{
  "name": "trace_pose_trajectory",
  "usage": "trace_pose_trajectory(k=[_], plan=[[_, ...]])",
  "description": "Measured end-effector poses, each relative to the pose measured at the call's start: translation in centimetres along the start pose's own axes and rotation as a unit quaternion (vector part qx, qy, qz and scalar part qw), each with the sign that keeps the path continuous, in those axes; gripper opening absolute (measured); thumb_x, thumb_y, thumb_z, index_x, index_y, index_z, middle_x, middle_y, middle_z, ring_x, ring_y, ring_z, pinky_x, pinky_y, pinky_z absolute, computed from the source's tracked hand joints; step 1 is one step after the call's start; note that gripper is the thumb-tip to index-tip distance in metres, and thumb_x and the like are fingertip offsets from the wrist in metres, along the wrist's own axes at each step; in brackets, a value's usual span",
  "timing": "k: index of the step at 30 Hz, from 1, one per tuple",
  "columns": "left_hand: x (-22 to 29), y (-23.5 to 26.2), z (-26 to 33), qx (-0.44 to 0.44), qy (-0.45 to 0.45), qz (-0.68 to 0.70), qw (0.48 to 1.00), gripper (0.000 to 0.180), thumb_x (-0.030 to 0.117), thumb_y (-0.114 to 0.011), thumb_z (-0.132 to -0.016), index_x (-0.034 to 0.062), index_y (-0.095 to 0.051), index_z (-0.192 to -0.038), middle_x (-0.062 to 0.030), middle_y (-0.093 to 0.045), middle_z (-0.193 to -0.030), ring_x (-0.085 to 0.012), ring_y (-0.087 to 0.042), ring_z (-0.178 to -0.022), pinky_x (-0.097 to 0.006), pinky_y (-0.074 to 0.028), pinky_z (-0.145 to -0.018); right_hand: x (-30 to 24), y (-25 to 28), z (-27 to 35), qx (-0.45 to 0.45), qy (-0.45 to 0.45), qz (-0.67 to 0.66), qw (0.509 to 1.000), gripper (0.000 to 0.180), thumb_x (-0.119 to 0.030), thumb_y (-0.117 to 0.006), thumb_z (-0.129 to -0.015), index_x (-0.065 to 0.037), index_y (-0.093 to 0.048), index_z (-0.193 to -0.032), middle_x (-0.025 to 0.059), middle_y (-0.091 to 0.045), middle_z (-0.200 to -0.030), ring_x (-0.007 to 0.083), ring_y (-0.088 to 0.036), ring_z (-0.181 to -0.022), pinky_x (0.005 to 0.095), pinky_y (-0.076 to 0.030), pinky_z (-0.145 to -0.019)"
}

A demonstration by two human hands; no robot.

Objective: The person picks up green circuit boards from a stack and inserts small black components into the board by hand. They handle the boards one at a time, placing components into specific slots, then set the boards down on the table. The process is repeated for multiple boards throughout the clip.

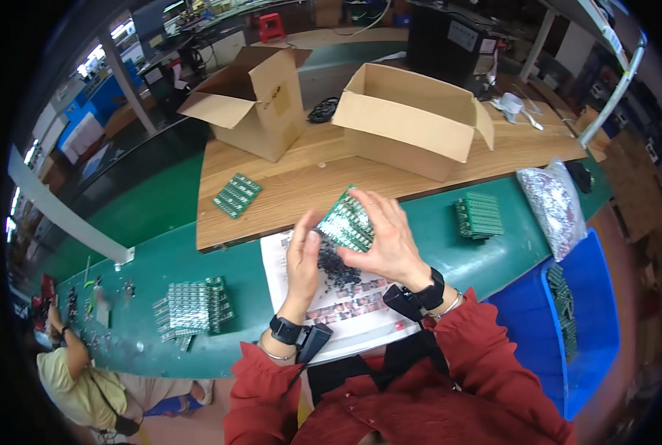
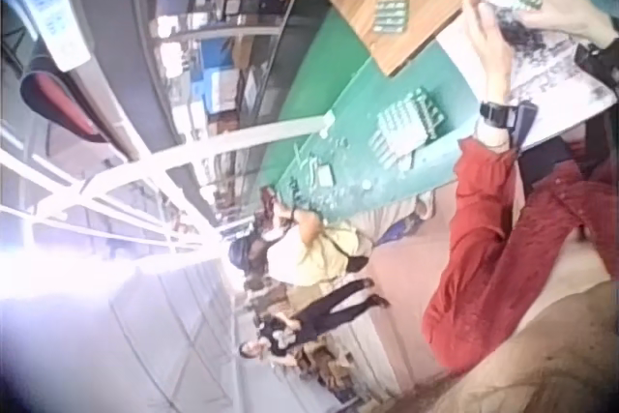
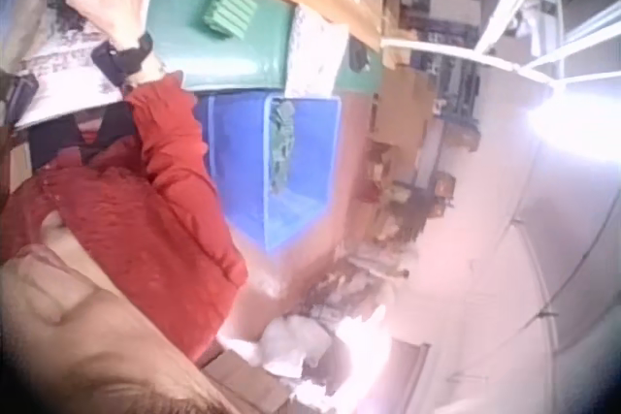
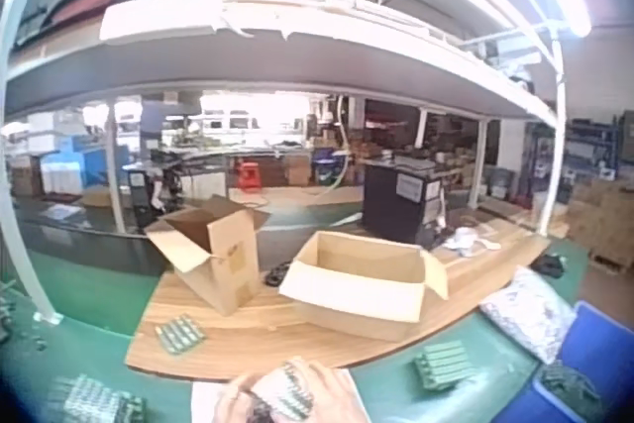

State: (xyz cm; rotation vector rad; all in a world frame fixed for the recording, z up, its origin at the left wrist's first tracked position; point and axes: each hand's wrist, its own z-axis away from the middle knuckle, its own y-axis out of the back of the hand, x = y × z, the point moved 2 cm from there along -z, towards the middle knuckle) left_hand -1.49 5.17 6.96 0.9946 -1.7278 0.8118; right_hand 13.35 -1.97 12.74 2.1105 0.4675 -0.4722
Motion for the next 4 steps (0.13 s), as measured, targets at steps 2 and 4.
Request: trace_pose_trajectory(k=[2, 4], plan=[[-0.9, 1.2, -0.4, 0.016, -0.052, -0.164, 0.985, 0.047, 0.031, -0.046, -0.097, 0.0021, -0.045, -0.134, -0.0172, -0.049, -0.132, -0.0265, -0.042, -0.126, -0.036, -0.027, -0.108, 0.2, 2.6, 0.4, 0.004, -0.044, 0.024, 0.999, 0.081, -0.025, -0.077, -0.06, -0.006, -0.045, -0.132, 0.0209, -0.05, -0.124, 0.0342, -0.05, -0.112, 0.0417, -0.041, -0.095], [-1.4, 1.2, -0.3, 0.0, -0.075, -0.326, 0.943, 0.05, 0.04, -0.046, -0.096, 0.0132, -0.044, -0.138, -0.0175, -0.045, -0.137, -0.031, -0.036, -0.131, -0.037, -0.026, -0.108, 1.0, 4.9, 1.0, 0.002, -0.068, 0.051, 0.996, 0.08, -0.024, -0.077, -0.06, -0.006, -0.045, -0.132, 0.0203, -0.05, -0.124, 0.033, -0.05, -0.112, 0.0413, -0.041, -0.095]])
